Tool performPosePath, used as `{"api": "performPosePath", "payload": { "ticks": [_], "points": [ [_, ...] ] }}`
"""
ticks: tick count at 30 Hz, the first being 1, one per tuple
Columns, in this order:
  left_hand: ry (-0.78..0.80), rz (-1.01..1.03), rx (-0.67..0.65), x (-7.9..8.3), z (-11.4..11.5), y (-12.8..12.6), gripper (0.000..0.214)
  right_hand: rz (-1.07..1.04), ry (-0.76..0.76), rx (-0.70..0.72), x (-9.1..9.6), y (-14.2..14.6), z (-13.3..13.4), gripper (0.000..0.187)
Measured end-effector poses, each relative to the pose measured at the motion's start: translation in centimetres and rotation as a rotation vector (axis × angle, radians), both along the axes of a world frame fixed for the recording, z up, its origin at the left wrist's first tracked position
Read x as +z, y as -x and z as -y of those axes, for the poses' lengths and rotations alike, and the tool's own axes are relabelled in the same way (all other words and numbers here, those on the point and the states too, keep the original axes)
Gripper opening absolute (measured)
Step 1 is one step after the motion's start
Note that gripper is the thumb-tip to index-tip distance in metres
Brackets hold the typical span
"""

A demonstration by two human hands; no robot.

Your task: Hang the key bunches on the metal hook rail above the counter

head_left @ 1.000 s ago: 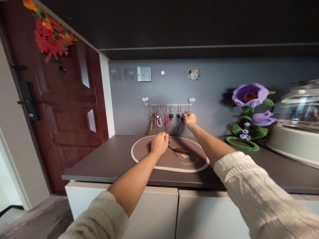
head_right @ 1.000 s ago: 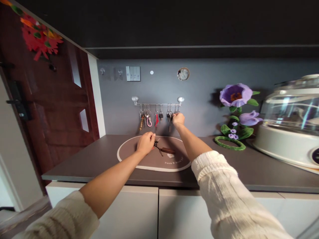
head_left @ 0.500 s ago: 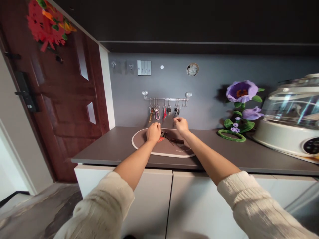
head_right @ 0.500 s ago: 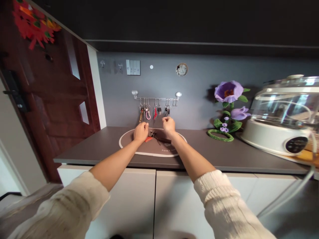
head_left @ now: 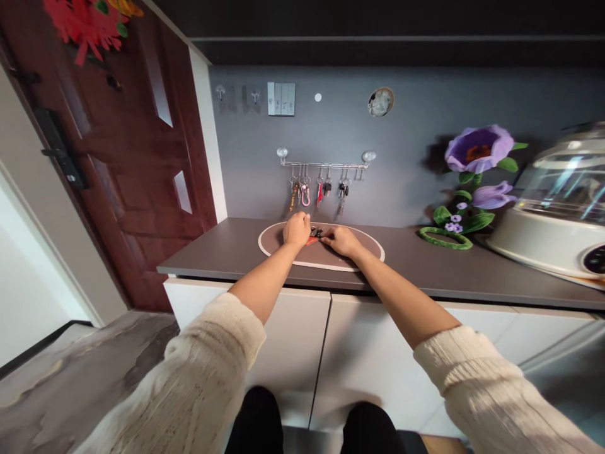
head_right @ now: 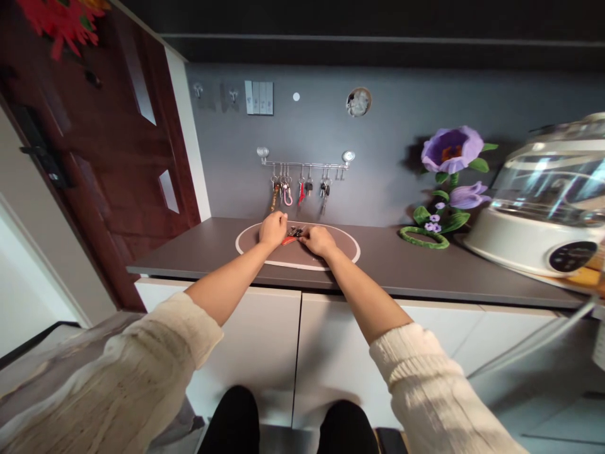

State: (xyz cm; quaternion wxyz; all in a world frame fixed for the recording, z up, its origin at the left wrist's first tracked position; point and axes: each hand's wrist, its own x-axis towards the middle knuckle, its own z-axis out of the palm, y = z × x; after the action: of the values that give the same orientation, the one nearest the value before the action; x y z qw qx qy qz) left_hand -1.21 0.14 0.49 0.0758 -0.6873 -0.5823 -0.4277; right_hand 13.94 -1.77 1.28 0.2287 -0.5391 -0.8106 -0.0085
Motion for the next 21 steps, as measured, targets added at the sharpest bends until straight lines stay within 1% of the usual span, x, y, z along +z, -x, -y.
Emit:
{"api": "performPosePath", "payload": {
  "ticks": [5, 10, 14, 21],
  "points": [
    [0.018, 0.008, -0.02, 0.2, 0.4, 0.0, 0.03, 0.049, 0.002, -0.081, -0.2, 0.3, -0.2, 0.019],
    [0.008, 0.006, -0.05, 0.3, 0.5, -0.1, 0.029, 0.086, -0.028, -0.122, -0.4, 0.5, -0.5, 0.019],
    [0.004, -0.009, -0.061, 0.4, 0.7, -0.2, 0.029, 0.0, -0.032, -0.168, -0.5, 0.3, -1.0, 0.017],
    [-0.009, -0.033, -0.098, 0.5, 0.9, -0.4, 0.027, -0.12, -0.133, -0.243, -0.3, -0.1, -1.4, 0.018]
  ]
}}
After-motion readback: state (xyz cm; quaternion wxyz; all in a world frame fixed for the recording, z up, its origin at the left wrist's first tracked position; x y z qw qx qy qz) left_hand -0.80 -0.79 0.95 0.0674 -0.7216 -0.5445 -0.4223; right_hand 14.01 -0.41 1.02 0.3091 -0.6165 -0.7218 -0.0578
